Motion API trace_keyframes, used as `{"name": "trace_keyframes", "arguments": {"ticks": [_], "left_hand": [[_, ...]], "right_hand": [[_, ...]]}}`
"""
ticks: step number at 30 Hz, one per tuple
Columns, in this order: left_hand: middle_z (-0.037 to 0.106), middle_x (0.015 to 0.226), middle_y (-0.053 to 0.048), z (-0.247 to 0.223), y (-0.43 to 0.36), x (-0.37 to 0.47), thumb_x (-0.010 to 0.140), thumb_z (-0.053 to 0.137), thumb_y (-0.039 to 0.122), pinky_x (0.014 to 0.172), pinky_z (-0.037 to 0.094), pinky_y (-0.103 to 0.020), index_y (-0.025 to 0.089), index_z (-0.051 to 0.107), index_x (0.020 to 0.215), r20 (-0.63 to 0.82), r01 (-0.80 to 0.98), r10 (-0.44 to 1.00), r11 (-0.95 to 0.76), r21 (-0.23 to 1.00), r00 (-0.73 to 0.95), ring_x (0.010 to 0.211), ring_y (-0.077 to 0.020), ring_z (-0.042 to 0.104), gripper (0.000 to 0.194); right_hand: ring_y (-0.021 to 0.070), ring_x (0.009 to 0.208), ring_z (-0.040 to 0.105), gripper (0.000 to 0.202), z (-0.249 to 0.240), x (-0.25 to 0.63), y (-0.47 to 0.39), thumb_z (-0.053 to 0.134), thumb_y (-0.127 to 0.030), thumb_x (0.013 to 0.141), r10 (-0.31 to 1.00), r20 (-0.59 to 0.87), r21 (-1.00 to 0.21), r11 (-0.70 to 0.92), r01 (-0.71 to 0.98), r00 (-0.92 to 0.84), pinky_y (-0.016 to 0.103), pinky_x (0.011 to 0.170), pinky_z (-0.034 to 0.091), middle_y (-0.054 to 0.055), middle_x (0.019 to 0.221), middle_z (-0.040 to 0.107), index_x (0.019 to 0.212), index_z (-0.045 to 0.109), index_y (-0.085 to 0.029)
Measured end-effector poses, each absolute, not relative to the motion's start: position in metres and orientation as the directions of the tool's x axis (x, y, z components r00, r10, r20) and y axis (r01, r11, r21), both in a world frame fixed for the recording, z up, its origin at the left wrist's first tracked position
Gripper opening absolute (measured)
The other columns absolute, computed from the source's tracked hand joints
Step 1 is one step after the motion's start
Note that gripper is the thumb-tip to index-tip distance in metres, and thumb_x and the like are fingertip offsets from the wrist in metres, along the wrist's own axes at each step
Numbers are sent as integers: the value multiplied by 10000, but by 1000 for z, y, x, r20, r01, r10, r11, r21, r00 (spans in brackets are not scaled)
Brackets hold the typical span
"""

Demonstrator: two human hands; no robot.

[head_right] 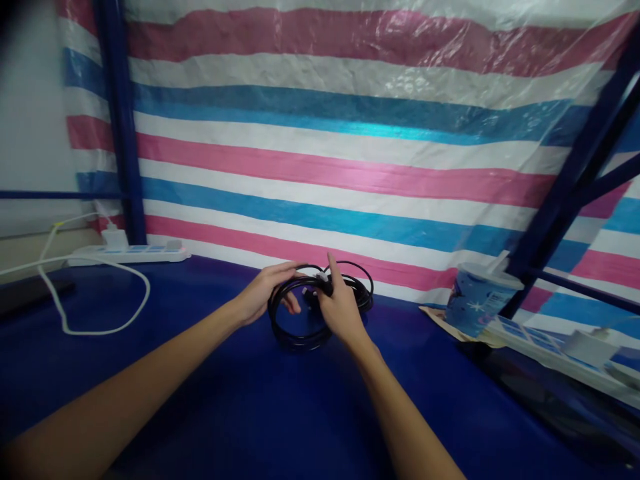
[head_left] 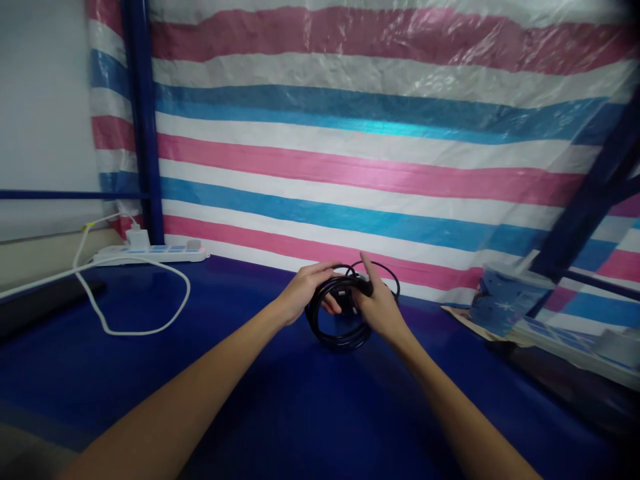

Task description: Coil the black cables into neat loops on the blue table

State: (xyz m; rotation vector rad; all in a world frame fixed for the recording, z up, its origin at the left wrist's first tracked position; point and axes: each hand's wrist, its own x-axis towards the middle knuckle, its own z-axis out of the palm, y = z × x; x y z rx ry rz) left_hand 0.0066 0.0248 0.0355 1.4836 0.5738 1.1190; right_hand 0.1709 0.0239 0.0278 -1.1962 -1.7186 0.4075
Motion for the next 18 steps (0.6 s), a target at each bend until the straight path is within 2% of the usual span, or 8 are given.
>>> {"name": "trace_keyframes", "arguments": {"ticks": [4,6,7,9,12,15,18], "left_hand": [[620,700,-17,39,14,7,877,449,400,335,269,-197,208,452,1286,308,-110,786,-296,949,536,301,-31,359,452],[515,552,53,41,11,7,841,526,376,328,208,-184,227,414,1294,259,-68,790,-268,961,556,300,-26,282,491],[446,499,78,42,10,7,821,556,353,329,195,-182,221,429,1266,234,-42,802,-253,967,550,303,-30,268,481],[365,452,97,42,8,8,792,588,308,329,196,-186,194,499,1134,210,12,829,-252,968,518,302,-37,279,371],[381,405,78,39,6,11,779,588,302,337,251,-207,170,528,820,244,62,829,-316,947,504,294,-60,342,151],[404,385,57,37,7,14,786,588,350,386,313,-221,168,501,681,325,1,777,-386,922,539,322,-71,387,227],[496,485,13,39,12,14,853,476,470,530,397,-233,143,555,712,457,-181,775,-422,888,437,465,-82,484,365]], "right_hand": [[201,674,563,473,28,168,20,469,-205,779,831,555,-521,392,758,-48,308,633,371,69,796,640,1248,532,-206],[243,770,560,365,31,166,15,480,-201,751,792,610,-418,349,838,-26,323,655,347,102,883,634,1090,617,-202],[259,822,546,307,33,165,13,497,-195,725,765,643,-406,362,839,-19,328,669,338,114,919,620,998,640,-194],[258,862,514,166,35,164,12,524,-179,672,737,675,-478,457,750,-19,324,690,334,111,909,597,801,628,-181],[186,713,508,35,36,164,15,507,-179,660,782,617,-645,564,516,-83,288,650,358,46,709,578,652,540,-187],[137,554,487,71,33,166,21,494,-215,687,829,549,-739,540,402,-105,257,555,372,2,573,540,625,516,-187],[103,401,395,174,32,167,23,491,-313,745,870,492,-827,475,299,-20,235,425,310,-39,448,419,621,480,-191]]}}
